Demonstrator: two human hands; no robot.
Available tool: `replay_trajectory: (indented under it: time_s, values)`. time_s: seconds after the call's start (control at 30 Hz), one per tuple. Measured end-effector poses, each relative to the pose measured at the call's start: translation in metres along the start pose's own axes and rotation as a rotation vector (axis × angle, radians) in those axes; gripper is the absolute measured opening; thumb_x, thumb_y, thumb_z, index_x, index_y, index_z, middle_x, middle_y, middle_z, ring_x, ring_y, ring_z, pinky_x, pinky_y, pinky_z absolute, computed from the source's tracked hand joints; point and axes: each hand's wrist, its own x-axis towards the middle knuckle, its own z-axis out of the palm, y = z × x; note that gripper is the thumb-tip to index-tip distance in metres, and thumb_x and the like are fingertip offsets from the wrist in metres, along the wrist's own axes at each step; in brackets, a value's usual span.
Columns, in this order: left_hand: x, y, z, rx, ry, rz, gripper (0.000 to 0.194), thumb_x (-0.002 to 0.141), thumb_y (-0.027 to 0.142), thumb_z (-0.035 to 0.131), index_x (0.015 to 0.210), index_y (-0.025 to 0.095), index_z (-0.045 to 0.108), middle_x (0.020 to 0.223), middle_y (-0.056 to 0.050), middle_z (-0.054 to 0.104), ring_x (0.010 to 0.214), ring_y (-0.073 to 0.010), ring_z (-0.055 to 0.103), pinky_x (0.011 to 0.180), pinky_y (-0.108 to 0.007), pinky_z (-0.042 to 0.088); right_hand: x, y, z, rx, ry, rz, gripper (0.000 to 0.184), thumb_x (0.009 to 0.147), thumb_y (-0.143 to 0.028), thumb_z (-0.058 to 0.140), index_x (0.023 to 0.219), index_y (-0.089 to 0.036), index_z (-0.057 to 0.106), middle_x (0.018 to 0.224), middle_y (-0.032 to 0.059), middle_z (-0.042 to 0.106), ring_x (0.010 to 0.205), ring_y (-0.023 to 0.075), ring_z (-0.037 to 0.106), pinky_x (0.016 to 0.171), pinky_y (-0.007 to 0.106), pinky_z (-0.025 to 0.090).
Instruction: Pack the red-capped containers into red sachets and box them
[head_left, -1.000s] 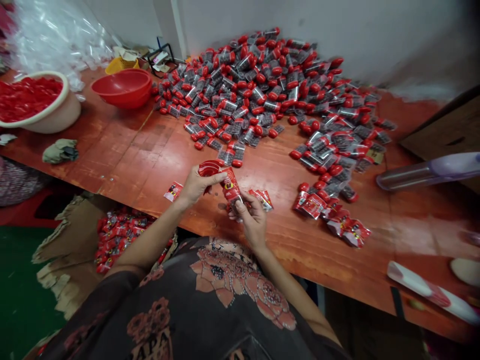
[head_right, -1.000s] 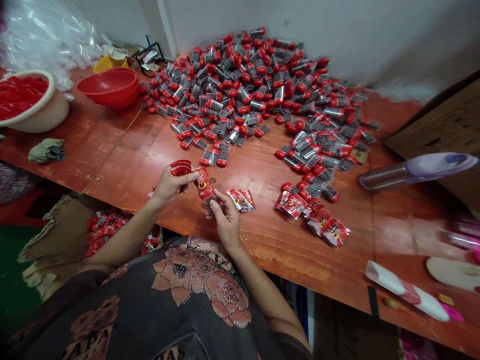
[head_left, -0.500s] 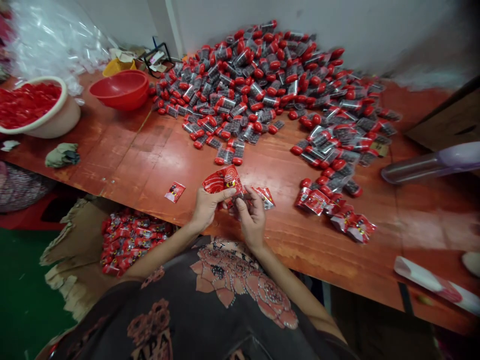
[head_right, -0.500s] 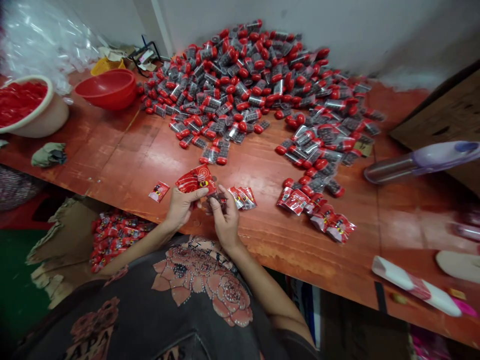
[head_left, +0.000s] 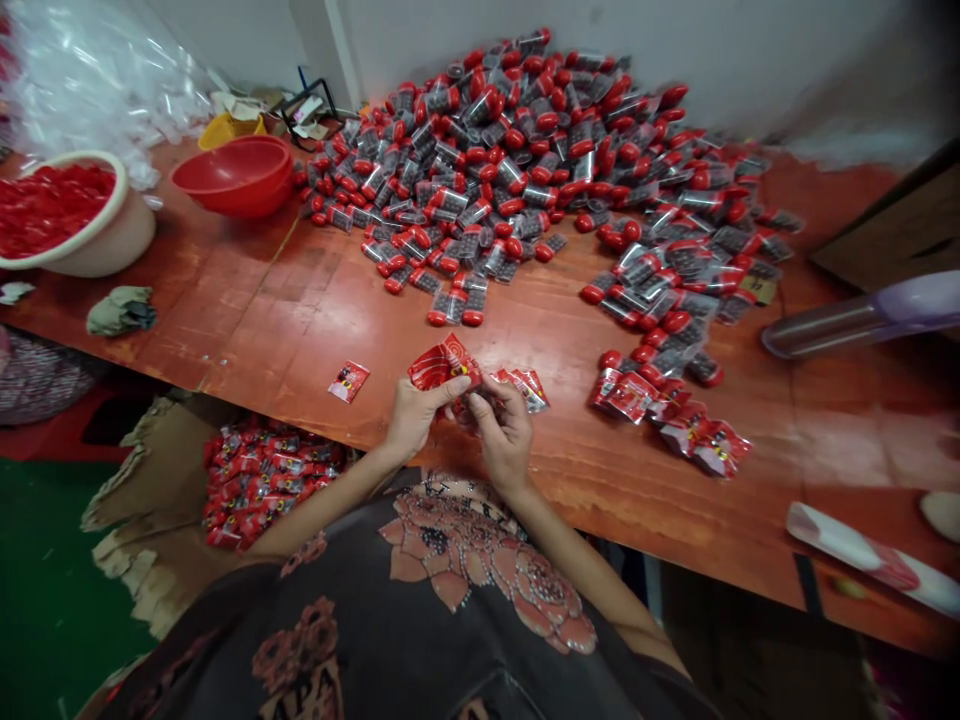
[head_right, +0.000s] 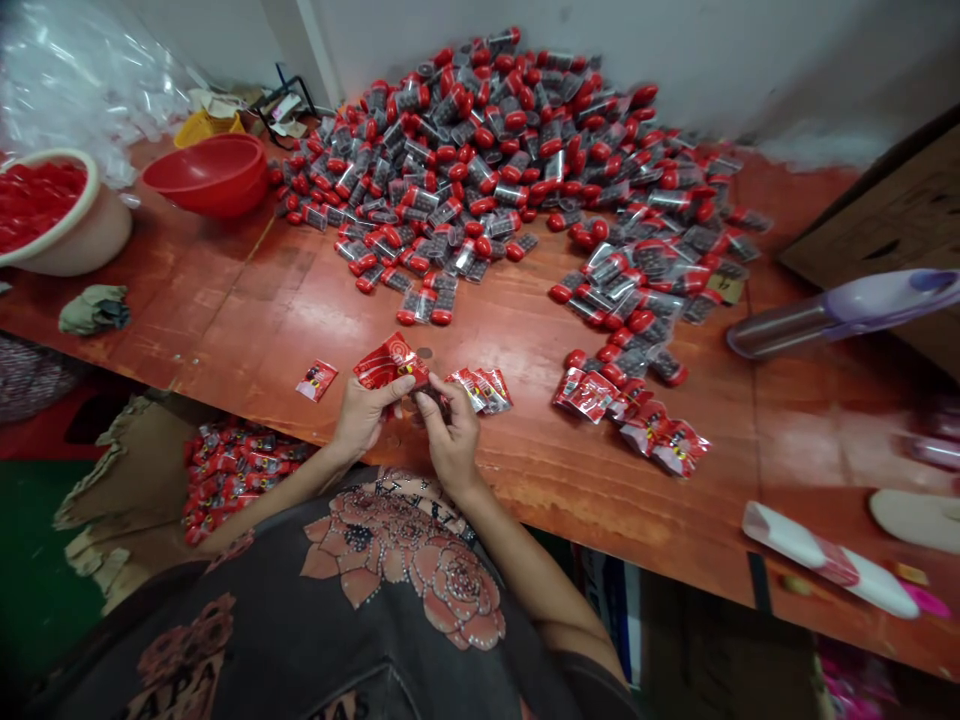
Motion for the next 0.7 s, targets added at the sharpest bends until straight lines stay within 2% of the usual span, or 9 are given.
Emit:
replay_trajectory:
  time_s: [0.1,0.23,0.33,0.4,0.5,0.6,0.7]
  values:
    - [0.000,-0.001,0.000,0.008,-0.014,-0.028,0.024,0.063,0.034,0.083,0.071,0.016,0.068,0.058,0.002,0.062,0.042,-0.0060,0.046,0.040,-0.020,0.038,-0.001,-0.003,0.002,0.091,0.007,0.131,0.027,0.089,-0.030,0.058,0.116,-0.030,0.060,0.092,0.0001,0.064,0.067,0.0124,0.061,0.061,0.031,0.057]
    - [0.003,0.008,-0.003,-0.014,-0.017,-0.020,0.027,0.062,0.032,0.083,0.077,0.015,0.068,0.064,0.002,0.065,0.043,-0.0056,0.048,0.040,-0.020,0.037,0.000,-0.005,0.002,0.055,-0.043,0.063,0.024,0.086,-0.027,0.063,0.110,-0.031,0.064,0.098,0.0003,0.064,0.079,0.0143,0.064,0.071,0.033,0.058]
    - [0.002,0.013,-0.001,-0.034,-0.033,-0.021,0.037,0.059,0.029,0.084,0.091,0.017,0.069,0.079,-0.001,0.070,0.049,-0.0069,0.053,0.041,-0.019,0.038,-0.004,-0.004,0.004,0.081,-0.078,0.080,0.026,0.086,-0.029,0.062,0.112,-0.031,0.062,0.097,0.0003,0.064,0.075,0.0136,0.065,0.068,0.033,0.059]
    - [0.001,0.014,0.000,-0.033,-0.048,-0.035,0.036,0.058,0.027,0.085,0.088,0.017,0.069,0.076,-0.001,0.070,0.048,-0.0063,0.051,0.041,-0.019,0.037,-0.006,-0.004,0.006,0.080,-0.061,0.095,0.030,0.088,-0.030,0.060,0.118,-0.032,0.058,0.102,0.0015,0.064,0.074,0.0140,0.065,0.066,0.033,0.059]
    - [0.000,0.012,0.002,-0.042,-0.074,-0.059,0.028,0.059,0.024,0.084,0.081,0.017,0.069,0.064,0.002,0.064,0.043,-0.0050,0.046,0.039,-0.019,0.035,-0.006,-0.006,0.003,-0.049,-0.048,0.020,0.040,0.089,-0.029,0.059,0.128,-0.037,0.055,0.111,0.0028,0.064,0.084,0.0175,0.066,0.075,0.037,0.059]
    - [0.001,0.010,0.001,-0.046,-0.106,-0.092,0.031,0.057,0.020,0.084,0.085,0.018,0.070,0.060,0.004,0.060,0.043,-0.0056,0.045,0.039,-0.019,0.034,-0.003,-0.008,-0.002,-0.227,-0.074,-0.120,0.046,0.090,-0.026,0.058,0.132,-0.042,0.054,0.112,0.0028,0.065,0.099,0.0219,0.063,0.091,0.044,0.054]
    - [0.003,0.009,-0.001,0.004,-0.136,-0.132,0.033,0.056,0.018,0.084,0.086,0.017,0.070,0.060,0.003,0.059,0.044,-0.0066,0.046,0.039,-0.021,0.034,-0.001,-0.009,-0.007,-0.280,-0.110,-0.145,0.046,0.090,-0.025,0.057,0.133,-0.043,0.053,0.111,0.0029,0.066,0.105,0.0234,0.061,0.096,0.047,0.051]
